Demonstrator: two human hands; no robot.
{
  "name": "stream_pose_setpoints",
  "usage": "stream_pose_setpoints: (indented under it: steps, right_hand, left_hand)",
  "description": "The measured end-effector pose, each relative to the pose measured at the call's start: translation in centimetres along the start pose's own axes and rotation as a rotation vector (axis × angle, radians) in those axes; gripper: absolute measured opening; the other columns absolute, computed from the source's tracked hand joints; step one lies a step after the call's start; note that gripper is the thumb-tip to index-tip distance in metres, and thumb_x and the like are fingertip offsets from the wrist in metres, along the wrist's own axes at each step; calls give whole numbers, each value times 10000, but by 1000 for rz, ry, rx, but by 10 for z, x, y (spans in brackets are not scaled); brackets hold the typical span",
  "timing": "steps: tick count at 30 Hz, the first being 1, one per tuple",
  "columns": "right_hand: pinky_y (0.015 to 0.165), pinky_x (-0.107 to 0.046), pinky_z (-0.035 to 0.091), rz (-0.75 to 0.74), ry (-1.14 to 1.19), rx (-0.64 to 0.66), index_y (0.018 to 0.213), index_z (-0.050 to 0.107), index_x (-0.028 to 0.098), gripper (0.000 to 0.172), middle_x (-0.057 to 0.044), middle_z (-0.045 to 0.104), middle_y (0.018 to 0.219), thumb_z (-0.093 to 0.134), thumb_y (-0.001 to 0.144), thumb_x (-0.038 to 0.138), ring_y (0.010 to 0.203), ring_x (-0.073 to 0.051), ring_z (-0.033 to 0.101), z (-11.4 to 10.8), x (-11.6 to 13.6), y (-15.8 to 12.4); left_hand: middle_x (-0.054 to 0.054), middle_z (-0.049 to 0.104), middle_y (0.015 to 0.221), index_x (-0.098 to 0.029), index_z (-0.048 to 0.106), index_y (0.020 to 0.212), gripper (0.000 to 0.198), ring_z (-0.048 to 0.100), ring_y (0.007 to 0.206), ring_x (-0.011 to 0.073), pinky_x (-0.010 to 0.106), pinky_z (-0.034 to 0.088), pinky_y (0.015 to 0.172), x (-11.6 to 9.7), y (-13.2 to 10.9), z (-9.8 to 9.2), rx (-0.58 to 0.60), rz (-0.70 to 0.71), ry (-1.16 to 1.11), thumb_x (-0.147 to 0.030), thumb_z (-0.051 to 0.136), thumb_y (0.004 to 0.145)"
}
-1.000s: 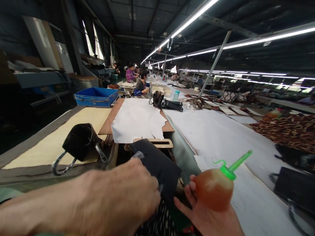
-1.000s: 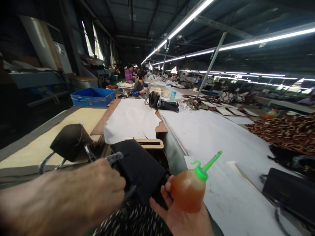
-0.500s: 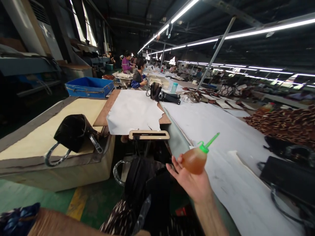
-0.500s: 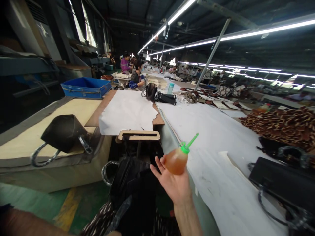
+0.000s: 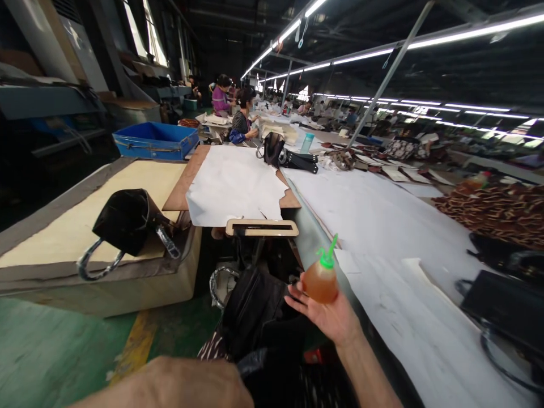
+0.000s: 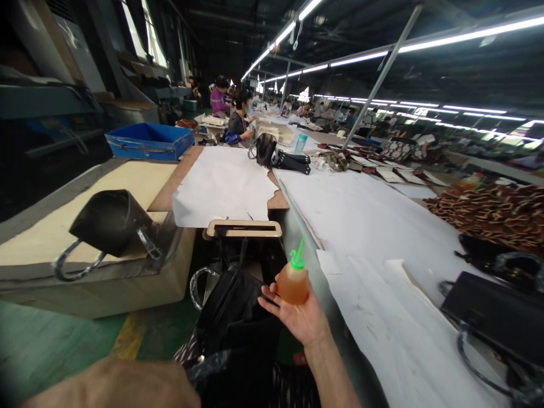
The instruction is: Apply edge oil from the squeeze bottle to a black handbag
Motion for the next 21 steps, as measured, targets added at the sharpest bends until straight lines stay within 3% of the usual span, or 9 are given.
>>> stream_pose_setpoints:
  steps: [3,4,5,7,10,14,21]
  right_hand:
    - [1028,-551,245,13,-23,-7,935,661,119,344,-95,648,880,613,784,424,1027,-305,557,0,1,-11]
    - [1023,-555,249,4,-30,-12,934,660,124,347,-92,646,879,604,792,435,1026,-305,556,1,1,-13]
    - [1018,-556,254,-4,-36,-17,932,660,131,341,-90,644,880,598,798,438,1024,-301,556,2,1,-16]
    - [1011,-546,269,-17,-39,-26,927,663,141,317,-88,643,884,605,798,425,1016,-285,557,7,0,-22]
    - [1005,-522,289,-30,-31,-56,923,666,140,310,-90,645,884,625,786,416,1000,-255,557,13,0,-33]
    - [1011,-521,279,-47,-1,-73,934,665,146,326,-83,656,891,627,787,434,1008,-235,548,13,-5,-47]
    - [1010,-565,250,-93,59,-33,991,667,149,350,-94,673,914,647,776,425,1017,-261,547,27,-21,-62]
  left_hand:
    - [-3,602,696,-158,621,801,262,557,634,117,197,415,535,16,39,-31,-79,-72,-28,-313,425,879]
    - [-9,579,674,-146,611,781,249,552,634,119,200,412,546,26,55,-42,-218,-156,-22,-319,446,855]
    - [-11,562,666,-139,604,787,235,554,635,129,208,419,552,36,73,-46,-275,-225,-40,-345,494,817]
    - [-9,548,672,-135,564,842,278,555,557,134,236,439,504,54,110,-30,-71,-333,-236,-404,534,778]
    - [-12,541,708,-150,489,864,308,569,487,136,278,473,474,71,145,-3,101,-450,-482,-386,615,710]
    - [-15,562,678,-169,472,800,401,598,477,175,324,492,466,75,153,11,183,-475,-623,-425,715,611]
    - [-27,592,659,-188,555,791,493,597,529,173,314,483,495,64,127,24,484,-408,-773,-442,825,467]
Point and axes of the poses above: each hand's wrist, its own y-axis towards the middle knuckle, its own z-axis out of the palm, x = y × z, the point moved 5 cm from there along y, towards the middle knuckle
